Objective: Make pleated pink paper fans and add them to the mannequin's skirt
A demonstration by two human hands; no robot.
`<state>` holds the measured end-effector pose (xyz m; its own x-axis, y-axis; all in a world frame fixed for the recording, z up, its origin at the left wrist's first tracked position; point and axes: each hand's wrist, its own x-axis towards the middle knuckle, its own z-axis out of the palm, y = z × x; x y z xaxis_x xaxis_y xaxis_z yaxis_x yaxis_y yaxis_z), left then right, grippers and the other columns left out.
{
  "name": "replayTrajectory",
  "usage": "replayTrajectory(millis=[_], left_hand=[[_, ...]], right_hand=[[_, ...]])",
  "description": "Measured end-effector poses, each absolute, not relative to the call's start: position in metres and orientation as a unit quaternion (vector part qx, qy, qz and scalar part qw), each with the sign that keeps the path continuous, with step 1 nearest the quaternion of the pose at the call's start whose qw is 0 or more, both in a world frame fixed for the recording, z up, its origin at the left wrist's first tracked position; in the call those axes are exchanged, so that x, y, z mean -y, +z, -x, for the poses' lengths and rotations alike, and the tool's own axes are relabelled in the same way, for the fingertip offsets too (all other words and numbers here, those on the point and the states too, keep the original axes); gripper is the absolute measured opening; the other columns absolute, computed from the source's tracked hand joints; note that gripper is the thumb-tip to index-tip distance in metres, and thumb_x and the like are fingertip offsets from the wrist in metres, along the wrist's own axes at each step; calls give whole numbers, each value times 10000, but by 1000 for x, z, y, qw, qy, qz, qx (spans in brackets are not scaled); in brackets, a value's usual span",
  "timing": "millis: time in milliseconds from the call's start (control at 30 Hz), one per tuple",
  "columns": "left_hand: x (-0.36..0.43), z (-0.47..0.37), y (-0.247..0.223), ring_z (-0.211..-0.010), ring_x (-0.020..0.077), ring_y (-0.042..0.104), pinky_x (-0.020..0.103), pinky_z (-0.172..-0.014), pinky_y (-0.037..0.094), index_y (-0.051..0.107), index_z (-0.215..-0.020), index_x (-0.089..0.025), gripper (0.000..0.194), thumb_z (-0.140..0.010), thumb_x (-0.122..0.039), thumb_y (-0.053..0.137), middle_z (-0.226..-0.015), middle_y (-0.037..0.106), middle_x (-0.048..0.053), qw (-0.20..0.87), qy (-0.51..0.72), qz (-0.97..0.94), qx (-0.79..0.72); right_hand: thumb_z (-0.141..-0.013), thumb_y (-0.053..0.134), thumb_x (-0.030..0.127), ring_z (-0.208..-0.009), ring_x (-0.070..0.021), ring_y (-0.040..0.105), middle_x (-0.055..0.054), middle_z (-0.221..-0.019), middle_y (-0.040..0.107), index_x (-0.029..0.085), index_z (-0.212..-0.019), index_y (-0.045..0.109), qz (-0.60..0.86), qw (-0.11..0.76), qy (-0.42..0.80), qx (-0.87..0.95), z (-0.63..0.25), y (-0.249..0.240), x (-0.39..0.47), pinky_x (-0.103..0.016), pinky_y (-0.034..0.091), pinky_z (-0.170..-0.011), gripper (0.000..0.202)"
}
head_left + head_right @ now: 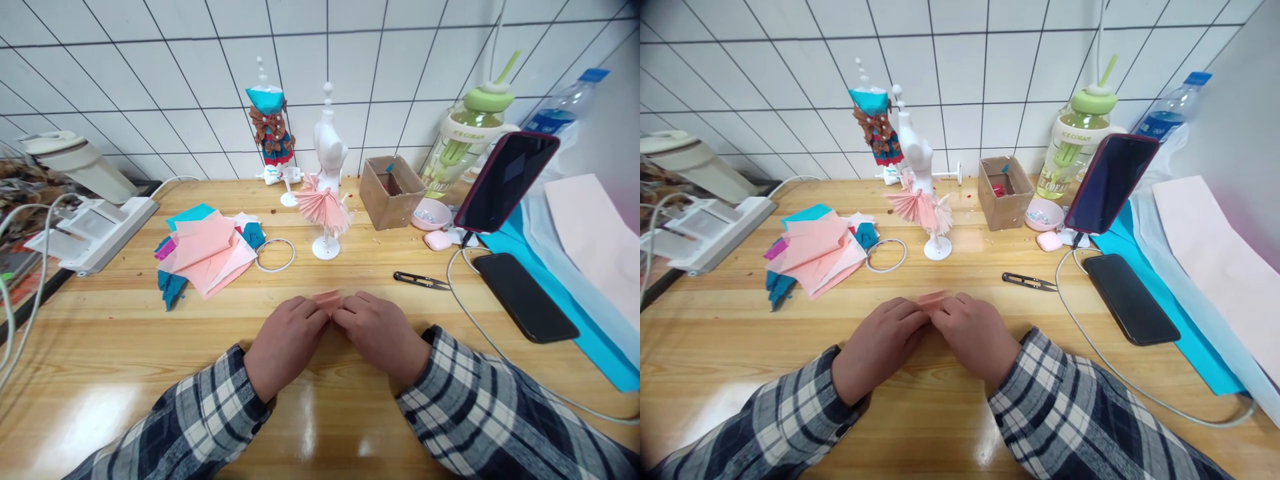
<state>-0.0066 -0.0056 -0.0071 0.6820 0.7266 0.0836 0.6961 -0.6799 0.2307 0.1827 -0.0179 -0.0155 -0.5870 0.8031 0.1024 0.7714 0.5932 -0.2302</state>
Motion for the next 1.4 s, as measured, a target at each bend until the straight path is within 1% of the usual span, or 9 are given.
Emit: replayTrajectory(millis=[133,367,467,567,733,933,1100,1233,1400], left_hand=[[6,7,-10,-857,204,602,381,-808,505,634,-1066,-188,191,-910,-186,523,-950,692,51,91,81,-903,-411],[5,6,-9,-902,216,586,387,-839,503,664,-906,-169,140,-901,-166,524,-941,673,65,95,82,-906,-404],[6,7,-8,-916,217,584,392,-853,500,661,-950,-176,144,-901,-171,526,-968,671,60,96,79,-909,-398],[6,7,-8,-871,217,604,397,-811,510,650,-1018,-193,169,-904,-182,525,-943,680,47,105,59,-901,-416],[6,6,-10,-864,212,617,384,-796,507,642,-1063,-189,208,-931,-204,483,-948,686,55,105,61,-893,-434],[5,6,-9,-884,213,588,367,-807,485,671,-929,-180,172,-914,-190,499,-925,663,64,95,72,-901,-417],[5,7,-6,-839,202,591,411,-855,429,657,-982,-215,161,-901,-185,521,-867,670,28,85,58,-904,-415],[6,6,-4,-812,185,606,425,-904,388,662,-965,-206,178,-924,-206,488,-831,673,25,83,58,-894,-437],[6,8,-9,-864,194,591,396,-853,399,682,-953,-222,172,-916,-216,514,-871,670,40,70,73,-901,-421]], right_hand=[[-901,487,129,-850,-189,526,-41,-973,647,207,-1047,604,454,97,94,881,-183,-15,18,-307,406,-702,202],[-886,497,126,-842,-189,532,-49,-948,624,202,-945,608,452,87,87,883,-182,-16,16,-301,423,-716,147],[-892,491,126,-875,-181,559,-60,-1013,629,194,-998,603,454,86,100,881,-182,-16,17,-299,442,-757,169],[-903,485,129,-896,-176,586,-60,-1035,646,194,-1030,604,457,83,123,877,-182,-15,17,-296,453,-785,186],[-898,488,119,-907,-183,599,-58,-1066,655,196,-1093,591,458,93,128,875,-182,-16,17,-305,464,-781,233],[-895,495,130,-892,-188,586,-56,-1006,648,192,-1024,623,455,84,109,880,-182,-16,16,-302,461,-768,192],[-903,486,133,-894,-182,593,-50,-1023,649,212,-1133,586,455,82,122,878,-182,-15,16,-294,453,-761,263],[-919,469,141,-872,-177,599,-48,-997,657,207,-1096,593,459,80,130,875,-181,-15,16,-291,448,-748,226],[-933,464,170,-869,-173,591,-43,-962,654,211,-1043,613,462,83,123,874,-181,-15,16,-290,441,-755,190]])
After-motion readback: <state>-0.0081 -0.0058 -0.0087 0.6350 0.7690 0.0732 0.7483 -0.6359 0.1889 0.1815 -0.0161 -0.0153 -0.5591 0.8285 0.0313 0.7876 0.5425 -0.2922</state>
